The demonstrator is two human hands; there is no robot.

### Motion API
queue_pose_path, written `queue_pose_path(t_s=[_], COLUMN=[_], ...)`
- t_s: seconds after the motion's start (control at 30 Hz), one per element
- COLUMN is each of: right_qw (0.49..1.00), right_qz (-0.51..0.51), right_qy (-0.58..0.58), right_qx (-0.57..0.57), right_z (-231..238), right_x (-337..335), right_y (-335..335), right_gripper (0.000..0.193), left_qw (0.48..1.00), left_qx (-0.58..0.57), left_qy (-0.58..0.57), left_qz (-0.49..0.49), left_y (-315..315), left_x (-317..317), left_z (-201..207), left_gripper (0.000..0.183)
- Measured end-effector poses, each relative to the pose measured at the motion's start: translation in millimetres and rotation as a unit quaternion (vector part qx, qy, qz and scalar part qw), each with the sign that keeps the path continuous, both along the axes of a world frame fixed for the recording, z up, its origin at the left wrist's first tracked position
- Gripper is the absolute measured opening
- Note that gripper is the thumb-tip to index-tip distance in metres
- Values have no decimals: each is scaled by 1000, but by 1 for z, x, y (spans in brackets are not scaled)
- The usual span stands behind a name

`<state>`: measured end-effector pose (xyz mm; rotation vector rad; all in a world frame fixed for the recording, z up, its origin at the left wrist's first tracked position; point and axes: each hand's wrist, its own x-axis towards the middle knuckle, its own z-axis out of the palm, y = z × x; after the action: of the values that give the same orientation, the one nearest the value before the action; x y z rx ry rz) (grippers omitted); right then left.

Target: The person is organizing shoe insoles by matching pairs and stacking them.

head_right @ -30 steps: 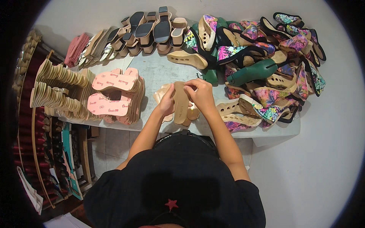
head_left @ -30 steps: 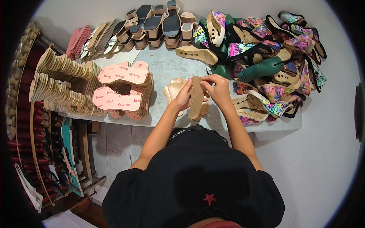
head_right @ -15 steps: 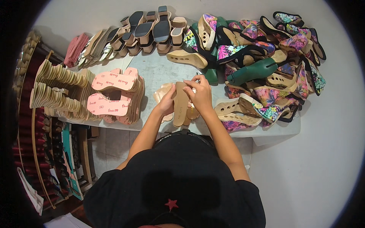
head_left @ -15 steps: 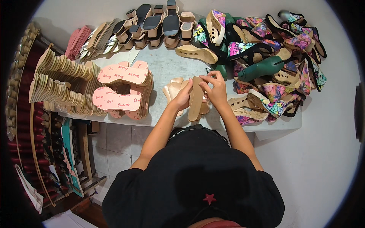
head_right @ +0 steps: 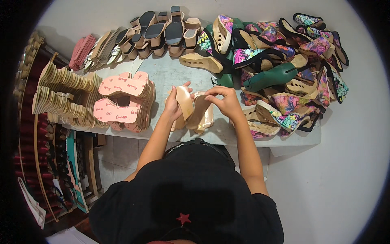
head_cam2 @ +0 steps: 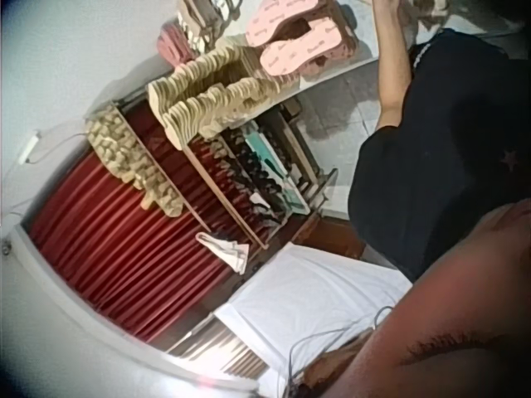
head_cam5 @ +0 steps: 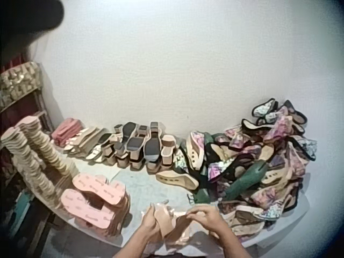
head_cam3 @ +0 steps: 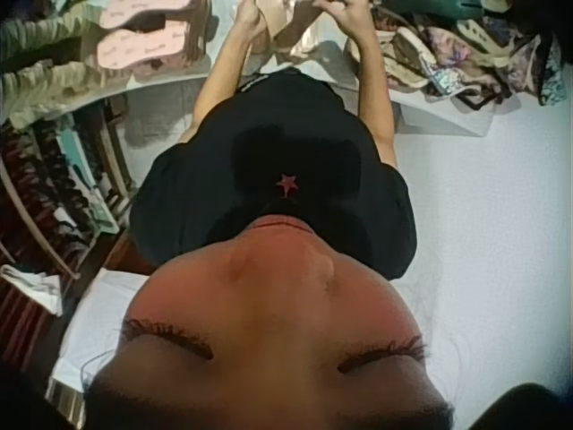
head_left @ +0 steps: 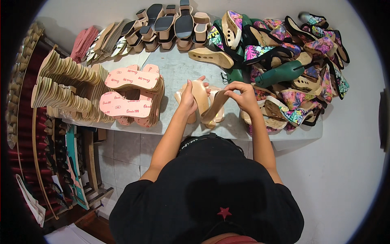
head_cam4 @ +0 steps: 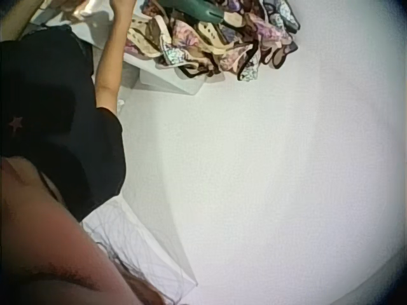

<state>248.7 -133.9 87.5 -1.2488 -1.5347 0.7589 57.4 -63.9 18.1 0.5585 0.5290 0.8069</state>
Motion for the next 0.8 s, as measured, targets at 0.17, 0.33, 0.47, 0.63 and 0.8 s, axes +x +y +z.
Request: queue_pose_path(t_s=[0.17,0.33,0.47,0.63,0.8], right_qw=[998,991,986,996,996], right_qz=[16,-2,-56,13,17], right_qy=[32,105,112,52,-19], right_qx=[-60,-81,-113,-73,-91], right_z=[14,21,34,19,15], right_x=[19,33,39,17,-16], right_y=[-6,-12,-16,-4,9], right_gripper=[11,13,13,16,18], left_qw=[984,965,968,993,999], left_qx=[-120,-120,-80,-64,-29], left_qy=[1,34,70,3,-40], left_qz=[128,229,227,96,-4], left_y=[8,15,13,-2,-15], left_x=[-4,-13,-17,-4,10], left_z=[-13,-34,-34,-1,30], left_gripper=[42,38,36,37,44])
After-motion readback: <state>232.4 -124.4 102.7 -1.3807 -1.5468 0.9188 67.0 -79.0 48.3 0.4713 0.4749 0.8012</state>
